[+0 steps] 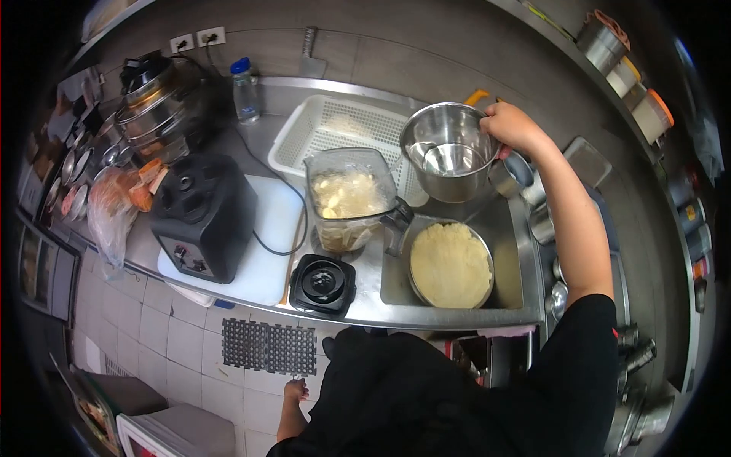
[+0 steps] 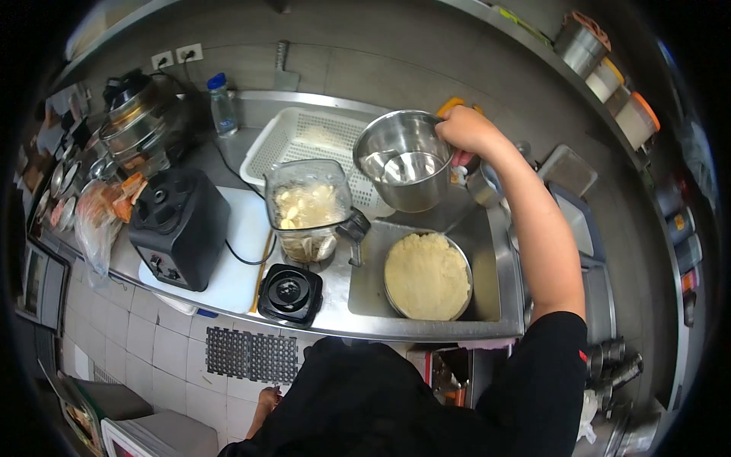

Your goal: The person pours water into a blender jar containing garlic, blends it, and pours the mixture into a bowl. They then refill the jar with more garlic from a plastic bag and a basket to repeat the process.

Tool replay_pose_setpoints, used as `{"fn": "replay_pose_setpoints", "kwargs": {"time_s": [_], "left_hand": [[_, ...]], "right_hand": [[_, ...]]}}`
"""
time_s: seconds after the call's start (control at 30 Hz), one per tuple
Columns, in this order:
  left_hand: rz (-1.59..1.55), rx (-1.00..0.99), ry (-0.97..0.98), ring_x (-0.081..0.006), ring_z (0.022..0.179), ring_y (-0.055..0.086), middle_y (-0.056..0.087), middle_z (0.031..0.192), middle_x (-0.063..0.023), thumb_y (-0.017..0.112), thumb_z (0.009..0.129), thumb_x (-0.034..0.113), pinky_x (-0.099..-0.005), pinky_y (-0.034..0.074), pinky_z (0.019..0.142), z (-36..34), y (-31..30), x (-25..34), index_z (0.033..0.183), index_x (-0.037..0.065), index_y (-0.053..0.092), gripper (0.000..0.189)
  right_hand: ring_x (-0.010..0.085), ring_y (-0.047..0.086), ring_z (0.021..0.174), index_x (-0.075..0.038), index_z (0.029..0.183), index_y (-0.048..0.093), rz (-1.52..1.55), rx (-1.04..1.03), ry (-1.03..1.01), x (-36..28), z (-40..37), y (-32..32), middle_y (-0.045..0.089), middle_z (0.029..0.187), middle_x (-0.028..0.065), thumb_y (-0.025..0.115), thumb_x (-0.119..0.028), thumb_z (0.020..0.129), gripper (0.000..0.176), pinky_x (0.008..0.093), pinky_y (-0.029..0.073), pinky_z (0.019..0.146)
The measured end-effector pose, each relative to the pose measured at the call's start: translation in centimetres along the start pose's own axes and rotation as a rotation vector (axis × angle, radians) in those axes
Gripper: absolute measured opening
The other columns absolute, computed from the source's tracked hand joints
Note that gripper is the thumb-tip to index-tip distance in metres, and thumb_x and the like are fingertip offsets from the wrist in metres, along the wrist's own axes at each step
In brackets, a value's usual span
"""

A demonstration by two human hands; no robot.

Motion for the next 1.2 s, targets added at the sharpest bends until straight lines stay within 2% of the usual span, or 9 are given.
{"fn": "replay_pose_setpoints", "kwargs": {"time_s": [0.13,0.27,0.33,0.4,0.63,0.87,1.0,1.1,1.2], "left_hand": [[0.001,0.042,-0.054,-0.0218,0.051,0.062,0.063,0.068,-0.0110,0.054,0.095,0.038,-0.0359,0.049,0.043,-1.4,-0.6,0.5,0.091,0.004,0.058,0.035],[0.126,0.085,-0.019,-0.0215,0.049,0.061,0.063,0.067,-0.0113,0.053,0.095,0.035,-0.0353,0.049,0.042,-3.8,-0.8,1.9,0.089,0.004,0.057,0.032],[0.261,0.076,0.061,-0.0214,0.049,0.060,0.063,0.066,-0.0112,0.053,0.095,0.034,-0.0351,0.048,0.042,-4.8,-0.5,2.9,0.089,0.004,0.057,0.031],[-0.045,0.141,-0.146,-0.0212,0.049,0.060,0.063,0.067,-0.0107,0.053,0.095,0.034,-0.0347,0.048,0.042,-5.3,0.0,3.1,0.089,0.004,0.057,0.031],[0.031,0.274,-0.121,-0.0190,0.049,0.061,0.065,0.069,-0.0111,0.055,0.094,0.035,-0.0325,0.048,0.042,-10.1,3.7,8.9,0.089,0.003,0.058,0.032],[-0.053,0.441,0.019,-0.0159,0.049,0.060,0.064,0.068,-0.0080,0.058,0.094,0.032,-0.0281,0.046,0.042,-16.2,7.3,12.7,0.087,0.004,0.059,0.028],[-0.131,0.749,0.185,-0.0113,0.049,0.055,0.061,0.064,-0.0049,0.057,0.097,0.032,-0.0250,0.040,0.043,-20.2,6.3,15.5,0.082,0.005,0.058,0.031],[-0.253,0.897,0.412,-0.0091,0.047,0.049,0.056,0.061,-0.0025,0.055,0.099,0.032,-0.0231,0.037,0.042,-22.3,3.7,19.9,0.078,0.007,0.056,0.033],[-0.230,0.989,0.635,-0.0087,0.048,0.045,0.051,0.059,-0.0016,0.051,0.100,0.033,-0.0234,0.036,0.044,-25.9,4.3,30.5,0.076,0.006,0.053,0.037]], "right_hand": [[0.0318,0.067,0.052,0.008,0.088,0.057,0.203,-0.118,0.172,10.0,2.9,0.3,0.062,0.070,0.0194,0.054,-0.011,0.080,0.021,0.0365,0.056,0.041],[0.0322,0.068,0.053,0.014,0.083,0.061,0.065,-0.234,0.341,18.6,7.0,4.1,0.066,0.070,0.0264,0.052,-0.008,0.078,0.024,0.0406,0.057,0.045],[0.0289,0.068,0.053,0.011,0.076,0.066,-0.087,-0.208,0.350,22.0,9.4,7.5,0.067,0.067,0.0212,0.053,-0.008,0.078,0.023,0.0388,0.057,0.046],[0.0262,0.067,0.053,0.007,0.074,0.067,-0.134,-0.241,0.372,24.5,12.1,11.2,0.068,0.067,0.0192,0.052,-0.009,0.080,0.022,0.0374,0.057,0.046],[0.0248,0.069,0.056,0.005,0.079,0.070,0.150,-0.298,0.476,32.0,22.5,27.5,0.070,0.071,0.0180,0.050,-0.009,0.087,0.026,0.0355,0.058,0.052],[0.0305,0.071,0.064,0.009,0.092,0.067,0.327,-0.359,0.570,37.4,28.4,43.3,0.071,0.081,0.0206,0.053,-0.013,0.091,0.026,0.0382,0.060,0.055],[0.0348,0.071,0.067,0.008,0.097,0.066,0.427,-0.450,0.636,41.5,30.1,48.9,0.069,0.089,0.0236,0.055,-0.014,0.091,0.025,0.0401,0.059,0.053],[0.0352,0.070,0.070,0.006,0.100,0.066,0.484,-0.444,0.733,43.8,30.4,50.9,0.069,0.091,0.0236,0.055,-0.008,0.089,0.020,0.0427,0.060,0.053],[0.0332,0.072,0.078,0.002,0.102,0.067,0.443,-0.417,0.789,45.1,30.4,49.8,0.070,0.095,0.0220,0.058,-0.009,0.086,0.022,0.0424,0.058,0.062]]}}
Point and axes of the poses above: each hand's wrist, its own z-axis towards the middle knuckle, its own y-axis out of the palm, x = y × z, the point moved 2 cm from there along z, towards the middle knuckle
